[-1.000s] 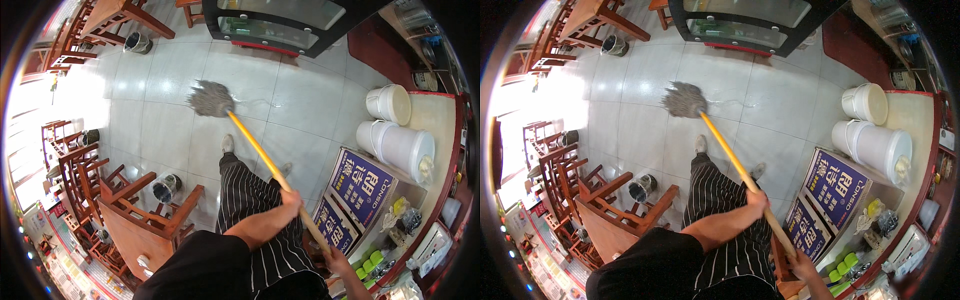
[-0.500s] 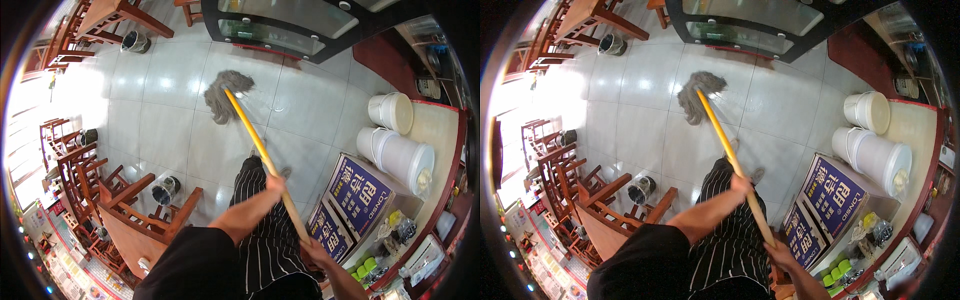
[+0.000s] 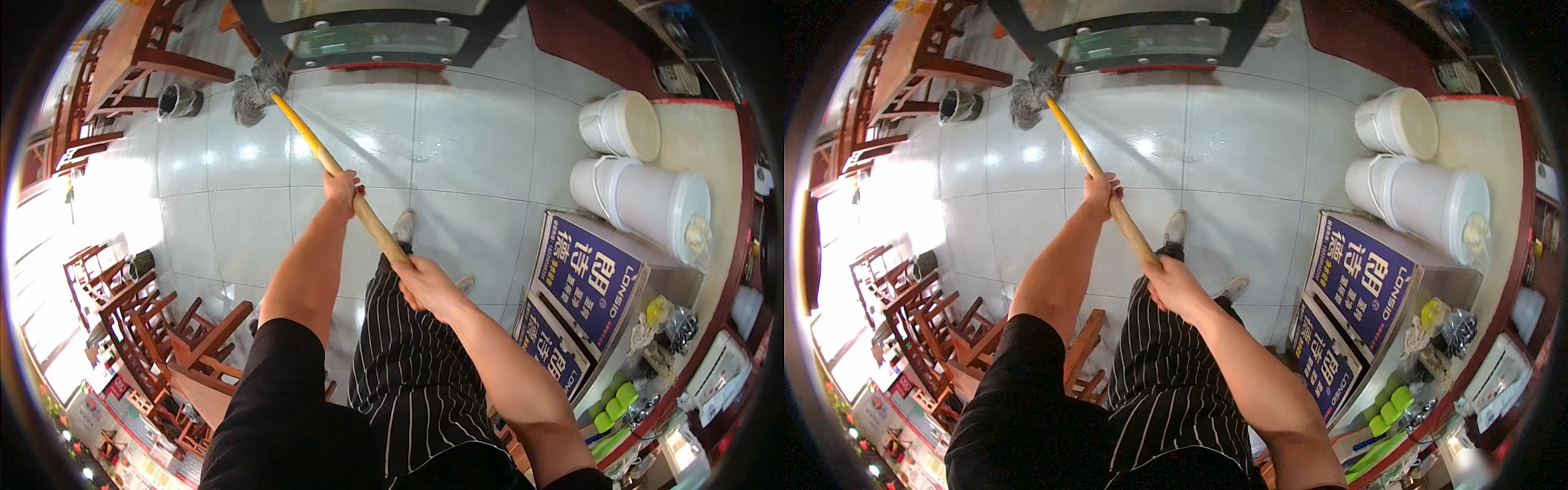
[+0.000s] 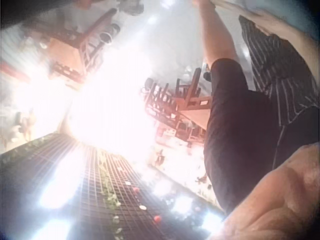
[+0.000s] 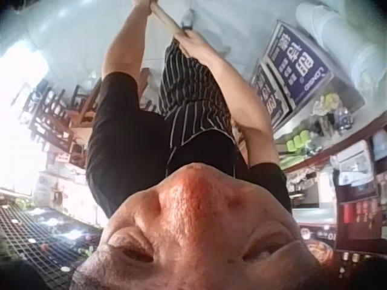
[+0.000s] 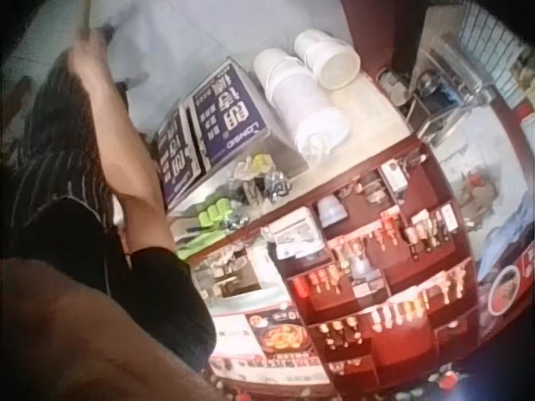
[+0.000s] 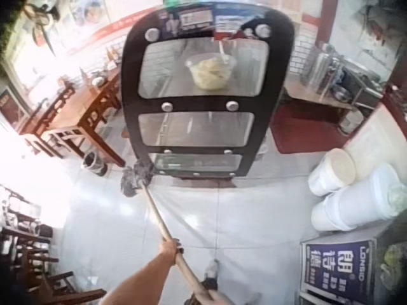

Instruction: The person mops the tiled floor of a restaurant using a mop with a long wooden handle, moving the mop head between tables and benches and then into a kitchen area near a refrigerator and prep counter.

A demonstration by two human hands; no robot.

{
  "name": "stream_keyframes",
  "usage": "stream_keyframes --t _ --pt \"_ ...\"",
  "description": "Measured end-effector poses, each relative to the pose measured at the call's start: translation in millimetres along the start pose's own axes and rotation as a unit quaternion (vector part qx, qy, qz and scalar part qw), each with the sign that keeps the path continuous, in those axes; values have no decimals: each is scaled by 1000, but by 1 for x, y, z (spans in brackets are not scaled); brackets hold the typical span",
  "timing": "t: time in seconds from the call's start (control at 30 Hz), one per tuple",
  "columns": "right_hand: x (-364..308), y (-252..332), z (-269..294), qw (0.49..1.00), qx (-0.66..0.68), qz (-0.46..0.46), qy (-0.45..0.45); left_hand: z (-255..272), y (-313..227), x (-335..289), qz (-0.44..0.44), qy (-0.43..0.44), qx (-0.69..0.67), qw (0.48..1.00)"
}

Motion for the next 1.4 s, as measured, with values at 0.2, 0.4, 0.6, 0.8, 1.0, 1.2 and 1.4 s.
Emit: stream_keyframes --t 0.2,0.4,0.6,0.8,1.0,1.2,1.4 --pt "-147 -127 121 991 107 -12 -75 -108 156 -96 30 83 -45 995" --pt "-287 -245 164 949 228 -46 -213 -201 269 -268 86 153 71 982" --pt "-327 -300 156 891 386 -54 -234 -276 348 -330 58 295 365 881" --pt "-395 -353 153 891 370 -137 -225 -270 404 -410 15 318 437 842" --pt "-448 -324 148 910 277 -247 -185 -208 373 -439 106 327 303 889" --pt "-442 -240 131 921 126 -351 -116 -130 330 -395 114 249 151 950" --pt "-286 -167 84 924 -203 -319 49 -7 275 -245 107 93 -8 990"
Point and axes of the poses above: each hand's wrist, its own x-axis towards the middle knuckle, its own z-axis out of the back of the hand, y = z × x, the point moved 9 cm from there along x, towards the middle knuckle, and after that the axes turned 1 degree about z, right-handed, at the moved point
